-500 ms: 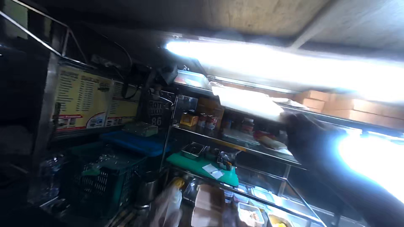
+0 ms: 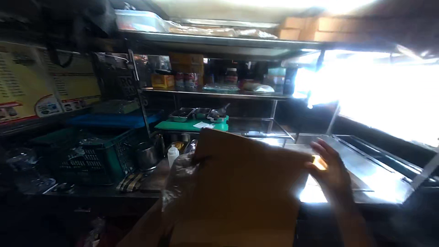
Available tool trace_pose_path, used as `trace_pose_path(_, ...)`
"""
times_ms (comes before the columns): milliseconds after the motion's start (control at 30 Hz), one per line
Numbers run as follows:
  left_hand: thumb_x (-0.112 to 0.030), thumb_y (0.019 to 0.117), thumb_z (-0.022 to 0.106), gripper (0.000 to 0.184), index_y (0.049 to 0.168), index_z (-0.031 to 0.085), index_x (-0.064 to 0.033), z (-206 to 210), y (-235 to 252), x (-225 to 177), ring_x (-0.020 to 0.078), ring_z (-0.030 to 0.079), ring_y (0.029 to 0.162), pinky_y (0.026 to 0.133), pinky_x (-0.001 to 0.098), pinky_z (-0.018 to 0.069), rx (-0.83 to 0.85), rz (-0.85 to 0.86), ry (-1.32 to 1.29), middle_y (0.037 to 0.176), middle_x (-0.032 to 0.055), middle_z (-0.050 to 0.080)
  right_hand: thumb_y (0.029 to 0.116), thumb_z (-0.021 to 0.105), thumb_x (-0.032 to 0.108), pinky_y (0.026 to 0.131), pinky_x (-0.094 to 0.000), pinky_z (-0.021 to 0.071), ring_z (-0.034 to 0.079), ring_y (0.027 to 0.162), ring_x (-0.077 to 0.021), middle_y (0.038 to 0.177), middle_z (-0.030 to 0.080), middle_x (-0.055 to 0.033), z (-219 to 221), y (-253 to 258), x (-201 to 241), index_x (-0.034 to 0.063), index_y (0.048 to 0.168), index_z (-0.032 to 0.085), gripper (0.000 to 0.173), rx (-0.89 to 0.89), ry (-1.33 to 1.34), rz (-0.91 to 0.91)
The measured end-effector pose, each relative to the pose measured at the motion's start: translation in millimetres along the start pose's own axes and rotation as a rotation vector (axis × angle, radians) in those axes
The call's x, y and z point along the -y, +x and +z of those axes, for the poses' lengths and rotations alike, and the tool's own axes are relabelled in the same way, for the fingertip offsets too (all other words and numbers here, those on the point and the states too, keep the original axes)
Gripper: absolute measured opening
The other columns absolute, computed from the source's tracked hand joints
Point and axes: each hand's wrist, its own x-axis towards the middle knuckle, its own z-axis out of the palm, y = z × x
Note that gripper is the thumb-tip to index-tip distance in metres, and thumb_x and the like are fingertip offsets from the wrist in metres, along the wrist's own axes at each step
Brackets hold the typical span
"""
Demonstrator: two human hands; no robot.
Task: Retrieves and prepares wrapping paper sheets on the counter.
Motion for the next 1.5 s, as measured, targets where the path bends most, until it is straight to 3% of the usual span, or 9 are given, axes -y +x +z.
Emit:
trace_pose_path(67, -0.007, 0.0968, 0.066, 0.017, 0.113, 0.07, -0.0058, 6.4, -7.8, 12.2, 0.009, 0.07, 0.089, 0.078, 0.0258, 0.0608, -0.038, -0.137, -0.146, 0.099, 0.0037, 0.073, 0.0851, 0.072, 0.062, 0.101, -0.0337, 0.0541, 0.058, 0.126, -0.0118, 0.142, 0.058, -0.0002, 25.4, -62.4, -45.0, 0.013, 0.157, 0.033, 0.095, -0.069, 0.544, 0.352)
trace_pose_path(200, -0.011, 0.0961, 0.069, 0.015, 0.11, 0.071, -0.0082, 32.1, 29.7, 21.7, 0.0116, 0.07, 0.082, 0.071, 0.0295, 0.0617, -0.097, -0.174, -0.193, 0.095, 0.0048, 0.074, 0.0737, 0.072, 0.076, 0.087, -0.039, 0.0622, 0.072, 0.102, -0.0139, 0.11, 0.074, -0.0011, 66.5, -65.6, -54.7, 0.0171, 0.129, 0.06, 0.082, -0.123, 1.074, 0.563)
trace_pose_path(300, -0.015, 0.0985, 0.067, 0.016, 0.113, 0.069, -0.0091, 46.5, 80.6, 46.7, 0.01, 0.069, 0.085, 0.074, 0.0294, 0.0615, -0.093, -0.039, -0.091, 0.096, 0.0027, 0.072, 0.078, 0.069, 0.076, 0.086, -0.0364, 0.0625, 0.072, 0.101, -0.0128, 0.114, 0.074, 0.0007, 62.0, 2.1, -70.5, 0.0227, 0.139, 0.058, 0.082, -0.033, 0.892, 0.325)
trace_pose_path(400, -0.013, 0.0999, 0.065, 0.016, 0.115, 0.069, -0.0091, 62.8, 135.4, 73.5, 0.01, 0.07, 0.087, 0.077, 0.0302, 0.0625, -0.032, 0.058, -0.191, 0.1, 0.002, 0.073, 0.0922, 0.072, 0.026, 0.074, -0.0297, 0.0634, 0.072, 0.086, -0.0094, 0.103, 0.074, 0.0012, 66.3, 63.7, -87.7, 0.0188, 0.131, 0.061, 0.041, -0.1, 0.598, 0.286)
trace_pose_path(467, -0.011, 0.101, 0.062, 0.016, 0.115, 0.069, -0.0109, 79.2, 154.8, 88.7, 0.0107, 0.07, 0.088, 0.078, 0.031, 0.0625, -0.015, 0.01, -0.301, 0.101, 0.0023, 0.073, 0.093, 0.071, 0.014, 0.07, -0.0281, 0.0629, 0.072, 0.08, -0.0085, 0.098, 0.074, 0.0019, 71.9, 92.4, -105.0, 0.0197, 0.123, 0.065, 0.031, -0.143, 0.544, 0.32)
trace_pose_path(667, -0.015, 0.096, 0.071, 0.027, 0.122, 0.068, -0.0113, 113.2, 197.1, 221.7, 0.0172, 0.072, 0.097, 0.085, 0.0364, 0.0626, -0.001, -0.101, -0.249, 0.109, 0.0053, 0.074, 0.0944, 0.069, 0.015, 0.087, -0.0368, 0.0629, 0.072, 0.098, -0.0168, 0.111, 0.074, -0.0049, 116.0, 120.3, -225.7, 0.0099, 0.128, 0.063, 0.034, -0.146, 0.497, 0.275)
trace_pose_path(833, -0.014, 0.093, 0.073, 0.022, 0.114, 0.069, -0.0065, 143.5, 214.2, 276.4, 0.0141, 0.073, 0.092, 0.084, 0.0309, 0.0624, -0.051, -0.168, -0.192, 0.101, 0.0042, 0.075, 0.0943, 0.073, 0.016, 0.089, -0.0377, 0.0629, 0.073, 0.099, -0.0206, 0.112, 0.073, -0.0095, 140.5, 113.6, -287.9, 0.0045, 0.131, 0.06, 0.04, -0.17, 0.525, 0.332)
trace_pose_path(1033, -0.021, 0.0836, 0.084, 0.039, 0.113, 0.069, -0.0011, 146.7, 190.6, 341.6, 0.015, 0.074, 0.096, 0.089, 0.0333, 0.0622, 0.098, -0.36, -0.075, 0.101, 0.0056, 0.076, 0.085, 0.083, 0.014, 0.087, -0.0385, 0.0634, 0.074, 0.093, -0.0218, 0.101, 0.076, -0.0128, 150.5, 84.4, -343.5, -0.0043, 0.114, 0.068, 0.037, -0.101, 0.603, 0.518)
trace_pose_path(1500, -0.016, 0.0733, 0.092, 0.069, 0.129, 0.056, 0.0022, 160.3, 179.2, 331.5, 0.0157, 0.071, 0.106, 0.096, 0.0356, 0.0598, 0.057, -0.464, 0.038, 0.114, 0.007, 0.073, 0.0851, 0.075, -0.001, 0.086, -0.0351, 0.0631, 0.075, 0.09, -0.0152, 0.096, 0.078, -0.0078, 138.7, 104.4, -363.6, 0.0021, 0.101, 0.077, 0.016, 0.017, 0.752, 0.594)
